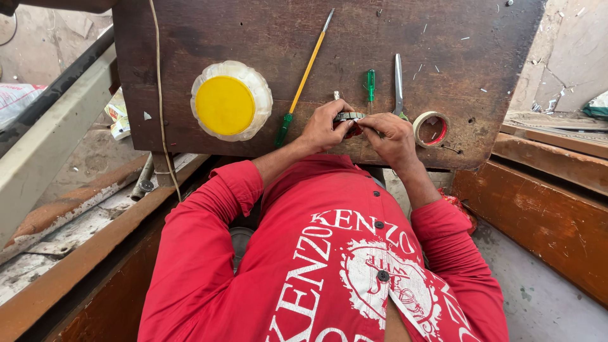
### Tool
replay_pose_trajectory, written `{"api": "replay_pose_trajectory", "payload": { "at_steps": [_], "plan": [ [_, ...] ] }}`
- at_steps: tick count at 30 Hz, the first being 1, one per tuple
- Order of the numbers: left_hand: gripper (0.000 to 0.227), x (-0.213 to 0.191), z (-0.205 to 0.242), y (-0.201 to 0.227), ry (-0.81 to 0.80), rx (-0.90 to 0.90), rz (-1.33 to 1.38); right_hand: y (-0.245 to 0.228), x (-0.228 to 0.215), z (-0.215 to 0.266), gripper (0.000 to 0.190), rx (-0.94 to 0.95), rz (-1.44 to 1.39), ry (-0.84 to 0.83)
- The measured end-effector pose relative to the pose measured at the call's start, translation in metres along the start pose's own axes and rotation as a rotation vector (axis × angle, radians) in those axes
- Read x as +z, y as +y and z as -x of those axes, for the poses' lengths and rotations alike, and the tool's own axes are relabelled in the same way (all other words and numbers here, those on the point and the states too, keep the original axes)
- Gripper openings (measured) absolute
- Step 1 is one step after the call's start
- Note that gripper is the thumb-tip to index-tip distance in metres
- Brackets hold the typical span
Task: The person assembles a small electrical component by wrapping copper wire around a metal core and securing it with tape. They use a screwdriver to adjust the assembly and scissors to trim the wire. The person places the finished component into a drawer at the end.
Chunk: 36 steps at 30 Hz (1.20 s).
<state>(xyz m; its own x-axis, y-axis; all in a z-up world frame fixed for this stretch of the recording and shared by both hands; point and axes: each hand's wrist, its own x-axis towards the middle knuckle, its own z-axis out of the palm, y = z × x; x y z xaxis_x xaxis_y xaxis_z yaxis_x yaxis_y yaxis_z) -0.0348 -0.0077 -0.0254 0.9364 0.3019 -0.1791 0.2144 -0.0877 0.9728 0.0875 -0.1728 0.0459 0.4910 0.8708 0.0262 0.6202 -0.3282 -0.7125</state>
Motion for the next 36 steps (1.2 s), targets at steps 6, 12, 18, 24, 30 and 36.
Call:
{"api": "replay_pose_trajectory", "payload": {
  "at_steps": [6,12,18,24,30,36],
  "plan": [
    [0.022,0.001,0.001,0.000,0.031,0.035,-0.008,-0.010,0.002,-0.003,0.021,-0.073,0.101,0.020],
    [0.022,0.000,-0.001,0.000,0.005,0.013,-0.008,-0.007,0.005,-0.003,0.022,-0.048,0.068,0.036],
    [0.024,0.008,0.001,-0.010,0.048,0.056,0.005,-0.003,0.006,0.001,0.021,-0.032,0.070,0.068],
    [0.023,0.007,-0.001,-0.008,0.054,-0.002,0.020,-0.029,0.011,-0.006,0.024,0.082,0.010,0.090],
    [0.023,0.015,-0.002,-0.023,-0.007,-0.058,0.038,-0.017,0.006,0.002,0.018,-0.034,0.164,0.043],
    [0.022,0.010,-0.004,-0.017,-0.003,0.003,-0.005,-0.020,0.005,-0.003,0.020,-0.094,0.179,0.075]
  ]
}}
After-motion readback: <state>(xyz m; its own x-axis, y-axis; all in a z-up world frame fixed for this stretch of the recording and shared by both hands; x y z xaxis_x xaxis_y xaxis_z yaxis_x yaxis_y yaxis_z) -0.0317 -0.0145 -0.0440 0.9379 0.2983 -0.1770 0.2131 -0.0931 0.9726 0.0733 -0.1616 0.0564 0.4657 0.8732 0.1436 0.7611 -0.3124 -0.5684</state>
